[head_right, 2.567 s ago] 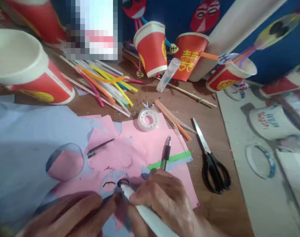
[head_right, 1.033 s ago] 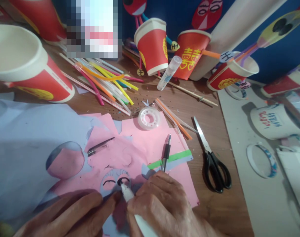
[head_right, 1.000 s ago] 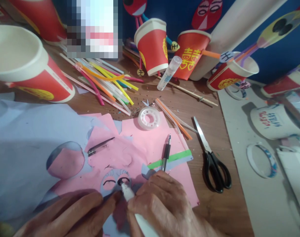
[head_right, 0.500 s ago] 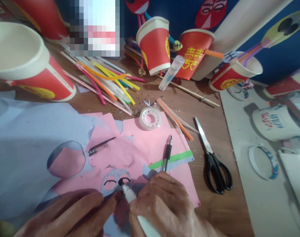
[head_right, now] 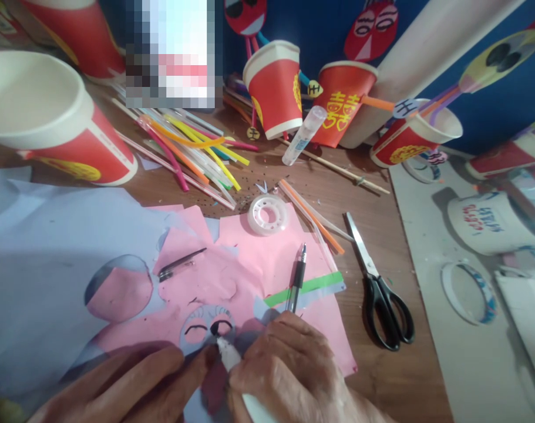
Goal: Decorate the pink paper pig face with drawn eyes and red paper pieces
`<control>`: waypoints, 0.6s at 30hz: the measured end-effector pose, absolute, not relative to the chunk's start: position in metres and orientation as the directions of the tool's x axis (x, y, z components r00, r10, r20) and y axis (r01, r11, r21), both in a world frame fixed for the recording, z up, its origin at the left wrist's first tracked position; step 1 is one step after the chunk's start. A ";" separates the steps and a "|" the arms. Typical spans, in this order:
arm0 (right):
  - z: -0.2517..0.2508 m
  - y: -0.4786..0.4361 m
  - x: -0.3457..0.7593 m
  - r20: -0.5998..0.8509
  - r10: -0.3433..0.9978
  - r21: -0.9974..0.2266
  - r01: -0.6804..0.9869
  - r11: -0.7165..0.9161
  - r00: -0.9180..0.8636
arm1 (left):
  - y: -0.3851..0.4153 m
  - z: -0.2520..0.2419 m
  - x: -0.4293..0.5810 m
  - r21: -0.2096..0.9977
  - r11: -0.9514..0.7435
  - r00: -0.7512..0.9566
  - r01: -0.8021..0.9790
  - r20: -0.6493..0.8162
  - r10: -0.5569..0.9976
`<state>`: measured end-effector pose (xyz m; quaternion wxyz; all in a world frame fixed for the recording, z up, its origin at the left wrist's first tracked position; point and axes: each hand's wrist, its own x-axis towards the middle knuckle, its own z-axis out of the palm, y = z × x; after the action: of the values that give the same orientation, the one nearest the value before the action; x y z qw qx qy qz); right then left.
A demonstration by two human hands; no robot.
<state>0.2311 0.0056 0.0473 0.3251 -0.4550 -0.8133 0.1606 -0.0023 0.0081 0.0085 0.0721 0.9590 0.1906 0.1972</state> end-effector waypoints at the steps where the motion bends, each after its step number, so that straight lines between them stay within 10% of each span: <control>1: 0.047 0.006 0.231 0.381 0.846 -0.557 0.638 0.532 -0.373 | 0.009 0.009 -0.002 0.213 -0.918 0.849 0.335 0.353 0.392; 18: 0.046 0.003 0.232 0.347 0.848 -0.454 0.720 0.525 -0.400 | 0.007 0.009 0.001 0.214 -0.916 0.846 0.340 0.355 0.397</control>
<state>0.2321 0.0031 0.0463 0.2758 -0.4732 -0.8285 0.1166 0.0012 0.0069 0.0090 0.0714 0.9581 0.1925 0.1998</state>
